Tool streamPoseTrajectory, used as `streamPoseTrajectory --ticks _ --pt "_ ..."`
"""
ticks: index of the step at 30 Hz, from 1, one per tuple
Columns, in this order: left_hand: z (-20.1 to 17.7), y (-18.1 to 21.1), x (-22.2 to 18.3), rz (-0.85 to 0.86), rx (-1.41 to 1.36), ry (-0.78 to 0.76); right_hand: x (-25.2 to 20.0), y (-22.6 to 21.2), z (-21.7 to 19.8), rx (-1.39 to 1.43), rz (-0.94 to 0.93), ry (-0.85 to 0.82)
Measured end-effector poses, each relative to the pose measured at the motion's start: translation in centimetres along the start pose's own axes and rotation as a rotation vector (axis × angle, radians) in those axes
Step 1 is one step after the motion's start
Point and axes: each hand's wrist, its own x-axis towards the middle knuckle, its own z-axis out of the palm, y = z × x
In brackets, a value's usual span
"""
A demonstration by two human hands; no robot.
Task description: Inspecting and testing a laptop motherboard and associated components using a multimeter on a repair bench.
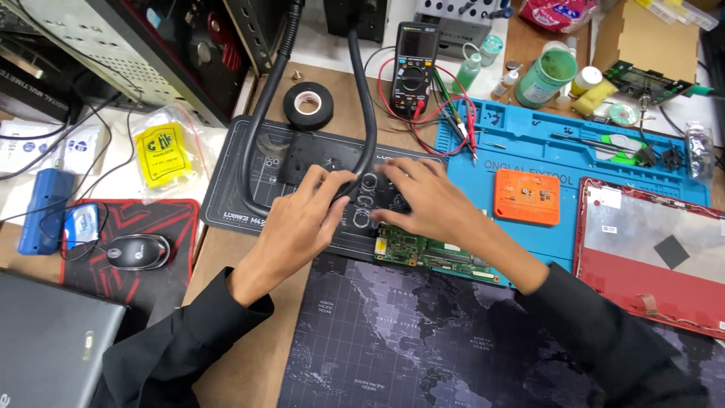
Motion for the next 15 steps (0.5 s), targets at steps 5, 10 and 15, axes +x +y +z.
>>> streamPoseTrajectory --ticks 5,10,15 --pt "-1.0 -0.3 0.0 0.009 -0.08 0.036 4.5 -0.9 1.9 0.098 -0.045 0.066" --pt "-2.0 -0.2 0.1 0.002 -0.108 0.063 5.8 -0.7 2.5 0.002 -0.111 0.163" --pt "-2.3 0.0 0.3 -0.009 -0.16 0.029 7.1 1.3 4.2 -0.074 -0.121 0.101"
